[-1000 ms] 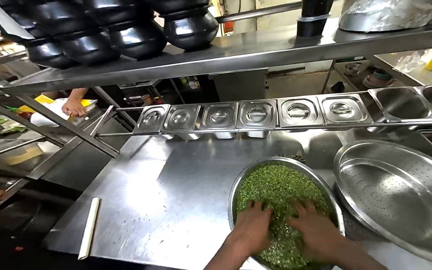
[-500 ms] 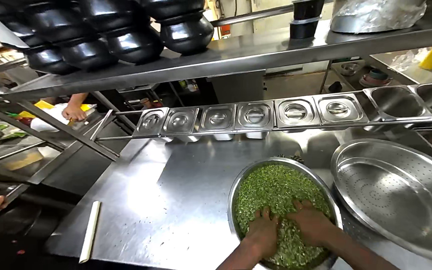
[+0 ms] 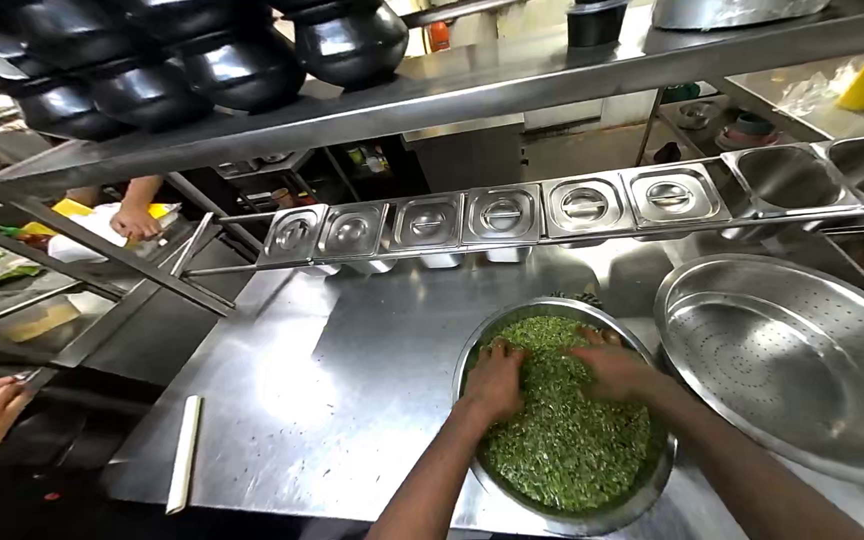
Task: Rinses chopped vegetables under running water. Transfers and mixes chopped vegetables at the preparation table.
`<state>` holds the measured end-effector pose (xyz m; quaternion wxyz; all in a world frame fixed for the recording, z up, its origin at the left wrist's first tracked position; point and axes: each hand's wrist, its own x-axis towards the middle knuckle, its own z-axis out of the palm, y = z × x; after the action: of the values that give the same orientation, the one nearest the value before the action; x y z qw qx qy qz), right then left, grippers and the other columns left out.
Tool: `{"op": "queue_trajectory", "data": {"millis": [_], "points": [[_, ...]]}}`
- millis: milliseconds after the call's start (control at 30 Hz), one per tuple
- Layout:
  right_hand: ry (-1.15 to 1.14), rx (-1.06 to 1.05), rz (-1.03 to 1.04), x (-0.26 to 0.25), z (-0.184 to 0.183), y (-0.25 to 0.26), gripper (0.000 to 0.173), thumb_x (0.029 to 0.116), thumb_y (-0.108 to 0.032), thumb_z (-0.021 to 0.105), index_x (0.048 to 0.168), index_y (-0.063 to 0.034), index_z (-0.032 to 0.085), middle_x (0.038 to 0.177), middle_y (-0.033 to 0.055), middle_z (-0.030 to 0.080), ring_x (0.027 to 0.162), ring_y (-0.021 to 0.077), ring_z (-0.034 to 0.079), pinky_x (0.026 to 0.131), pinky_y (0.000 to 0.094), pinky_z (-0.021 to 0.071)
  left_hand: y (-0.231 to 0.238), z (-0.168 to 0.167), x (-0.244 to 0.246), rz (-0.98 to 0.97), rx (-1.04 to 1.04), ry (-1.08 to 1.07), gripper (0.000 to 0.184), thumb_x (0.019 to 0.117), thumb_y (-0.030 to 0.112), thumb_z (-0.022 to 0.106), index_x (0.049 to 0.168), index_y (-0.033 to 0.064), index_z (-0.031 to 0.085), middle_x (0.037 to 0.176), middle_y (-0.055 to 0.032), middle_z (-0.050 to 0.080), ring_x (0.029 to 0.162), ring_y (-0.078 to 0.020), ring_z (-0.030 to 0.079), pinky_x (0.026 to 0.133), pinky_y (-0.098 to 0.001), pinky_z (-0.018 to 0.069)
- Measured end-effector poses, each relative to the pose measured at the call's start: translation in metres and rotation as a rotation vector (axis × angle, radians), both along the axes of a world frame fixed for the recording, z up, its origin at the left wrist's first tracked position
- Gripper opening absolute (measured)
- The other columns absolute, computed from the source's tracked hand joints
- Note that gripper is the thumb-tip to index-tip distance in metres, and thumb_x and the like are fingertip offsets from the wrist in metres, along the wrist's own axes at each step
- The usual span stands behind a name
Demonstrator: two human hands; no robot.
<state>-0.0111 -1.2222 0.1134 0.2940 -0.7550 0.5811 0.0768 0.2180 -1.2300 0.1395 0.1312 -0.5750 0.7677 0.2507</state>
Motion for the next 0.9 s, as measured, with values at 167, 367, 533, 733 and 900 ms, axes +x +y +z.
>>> {"op": "queue_trajectory", "data": {"millis": [167,367,533,733,900], "points": [[0.031,0.104,0.101,0.034,-0.017,0.004,0.082,0.0795,-0.026,0.083,0.154,-0.0246,0.048,0.170,0.0200,0.017,0.150,0.0571,0.016,0.102,0.0795,0.0373,-0.013,-0.040,-0.009,-0.042,0.087,-0.018,0.089,0.0771,0.019,0.080,0.157,0.0256,0.041,0.165,-0.0212,0.025,0.143,-0.0498,0.037,0.101,-0.0700,0.0456],[0.054,0.190,0.253,0.036,-0.010,0.013,0.074,0.0832,-0.030,0.080,0.151,-0.0250,0.051,0.167,0.0246,0.021,0.149,0.0592,0.016,0.099,0.0824,0.0359,-0.017,-0.046,-0.009,-0.115,0.073,0.025,0.083,0.0779,0.015,0.078,0.154,0.0199,0.045,0.163,-0.0198,0.031,0.142,-0.0473,0.039,0.103,-0.0688,0.0450],[-0.113,-0.035,0.134,0.012,0.026,-0.011,0.065,0.0897,-0.034,0.074,0.151,-0.0316,0.051,0.160,0.0123,0.041,0.146,0.0415,0.038,0.110,0.0674,0.0384,-0.008,0.007,-0.001,-0.068,0.038,0.025,0.080,0.0774,0.021,0.080,0.151,0.0221,0.048,0.161,-0.0128,0.037,0.143,-0.0444,0.039,0.100,-0.0694,0.0463],[0.020,0.091,0.153,0.058,-0.007,-0.013,0.080,0.0834,-0.029,0.080,0.156,-0.0250,0.045,0.170,0.0229,0.015,0.149,0.0594,0.017,0.104,0.0808,0.0328,-0.002,0.022,0.009,0.042,0.078,-0.027,0.080,0.0782,0.021,0.079,0.151,0.0194,0.047,0.161,-0.0208,0.032,0.143,-0.0488,0.037,0.099,-0.0673,0.0479],[0.135,0.160,0.189,0.069,-0.020,-0.014,0.076,0.0822,-0.030,0.079,0.152,-0.0186,0.050,0.166,0.0239,0.024,0.148,0.0561,0.023,0.105,0.0761,0.0369,0.000,0.011,0.014,0.037,0.046,0.006,0.085,0.0754,0.017,0.080,0.153,0.0232,0.045,0.165,-0.0160,0.028,0.146,-0.0481,0.031,0.100,-0.0677,0.0475]]}}
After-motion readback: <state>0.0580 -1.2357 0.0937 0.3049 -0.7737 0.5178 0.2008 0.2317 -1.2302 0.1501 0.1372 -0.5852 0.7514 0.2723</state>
